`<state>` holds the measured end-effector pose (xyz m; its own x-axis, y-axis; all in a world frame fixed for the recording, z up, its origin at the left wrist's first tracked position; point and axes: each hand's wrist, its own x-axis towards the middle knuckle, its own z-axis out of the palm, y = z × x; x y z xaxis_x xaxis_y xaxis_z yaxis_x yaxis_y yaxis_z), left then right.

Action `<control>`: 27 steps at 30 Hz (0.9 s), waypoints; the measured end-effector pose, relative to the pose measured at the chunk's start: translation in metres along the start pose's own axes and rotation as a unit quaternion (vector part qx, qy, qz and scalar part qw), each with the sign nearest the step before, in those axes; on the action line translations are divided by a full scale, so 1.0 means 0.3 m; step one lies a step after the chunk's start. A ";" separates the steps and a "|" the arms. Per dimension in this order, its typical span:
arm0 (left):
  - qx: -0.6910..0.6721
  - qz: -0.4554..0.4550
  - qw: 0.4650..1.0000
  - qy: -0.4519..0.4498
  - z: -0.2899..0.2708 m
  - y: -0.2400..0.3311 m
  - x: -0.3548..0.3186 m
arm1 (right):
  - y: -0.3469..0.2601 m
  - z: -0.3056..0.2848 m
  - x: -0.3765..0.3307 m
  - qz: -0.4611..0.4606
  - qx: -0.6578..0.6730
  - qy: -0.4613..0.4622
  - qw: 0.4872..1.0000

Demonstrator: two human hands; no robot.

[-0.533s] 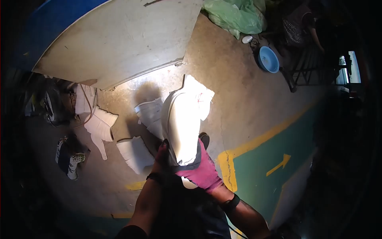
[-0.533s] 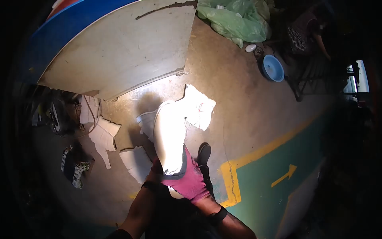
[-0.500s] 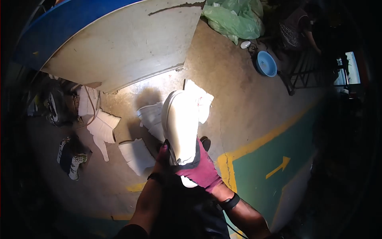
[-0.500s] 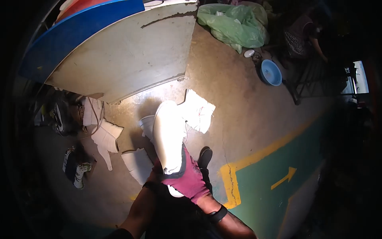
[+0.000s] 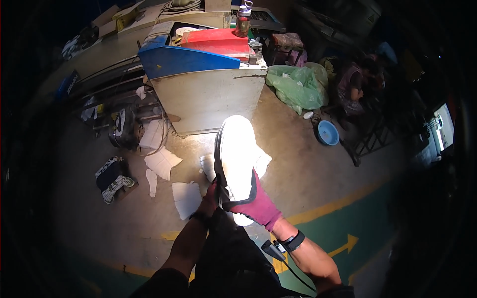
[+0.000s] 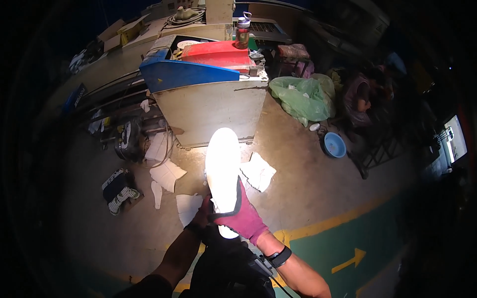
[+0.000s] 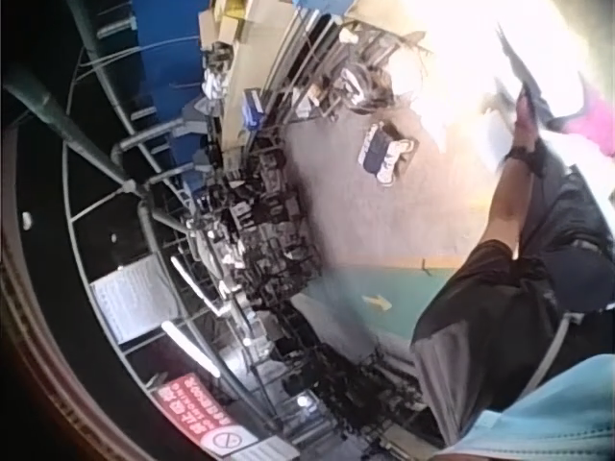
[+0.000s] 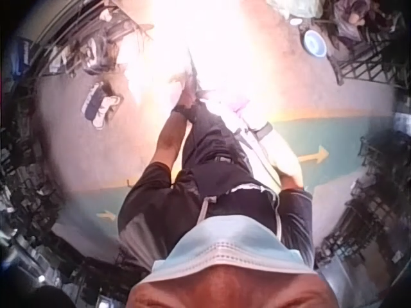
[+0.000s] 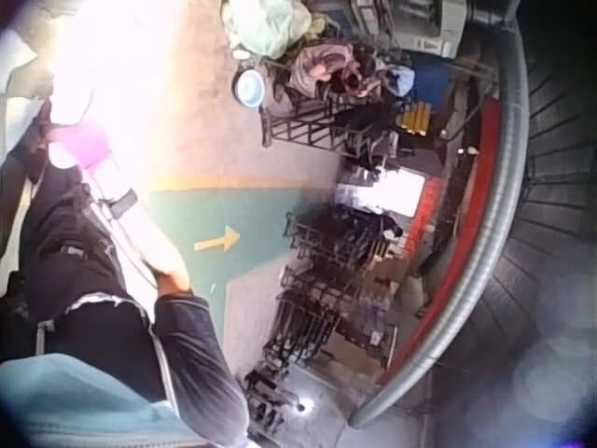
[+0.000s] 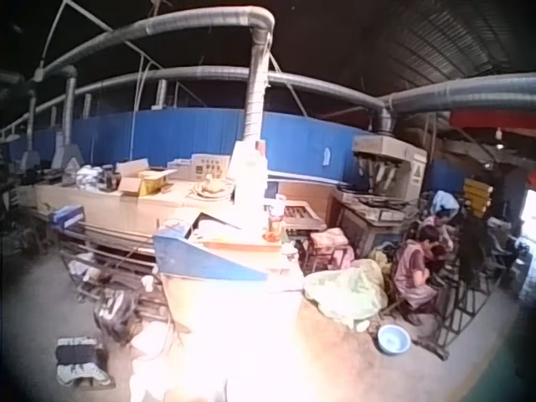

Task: The recorder collects shoe insoles from the floor and bundles them together using white straps.

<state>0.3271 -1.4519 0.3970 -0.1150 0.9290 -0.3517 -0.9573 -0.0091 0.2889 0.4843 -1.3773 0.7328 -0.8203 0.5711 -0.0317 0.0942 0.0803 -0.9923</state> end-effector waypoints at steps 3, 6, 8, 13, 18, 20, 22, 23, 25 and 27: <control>-0.020 0.023 1.000 -0.008 0.190 -0.040 -0.217 | -0.035 0.069 -0.157 -0.045 -0.075 0.020 0.996; -0.029 0.053 0.998 0.010 0.223 -0.046 -0.437 | -0.086 0.166 -0.283 -0.026 -0.082 -0.033 0.996; -0.037 0.068 0.997 0.024 0.223 -0.044 -0.583 | -0.135 0.239 -0.343 0.024 -0.068 -0.089 0.993; 0.125 0.175 0.969 0.125 0.198 0.049 -0.970 | -0.154 0.456 -0.439 0.078 -0.024 -0.167 0.983; 0.253 0.197 0.911 0.258 -0.147 0.249 -1.399 | -0.036 0.808 -0.449 0.054 0.052 -0.251 0.965; 0.250 0.229 0.905 0.257 -0.274 0.342 -1.638 | 0.006 1.035 -0.455 -0.021 0.020 -0.249 0.968; 0.244 0.240 0.905 0.254 -0.313 0.413 -1.861 | 0.033 1.265 -0.488 0.049 0.070 -0.258 0.962; 0.228 0.240 0.911 0.247 -0.291 0.458 -1.957 | 0.047 1.361 -0.500 0.056 0.072 -0.255 0.963; 0.215 0.199 0.917 0.272 -0.315 0.532 -2.145 | 0.010 1.518 -0.485 0.086 0.090 -0.282 0.951; 0.221 0.189 0.904 0.315 -0.368 0.561 -2.292 | -0.017 1.664 -0.471 0.110 0.114 -0.310 0.937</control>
<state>0.2157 -2.1331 0.5893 -0.6731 0.4948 -0.5496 -0.6345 -0.0048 0.7729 0.3180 -1.8663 0.6825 -0.9722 -0.0376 -0.2313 0.2341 -0.2015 -0.9511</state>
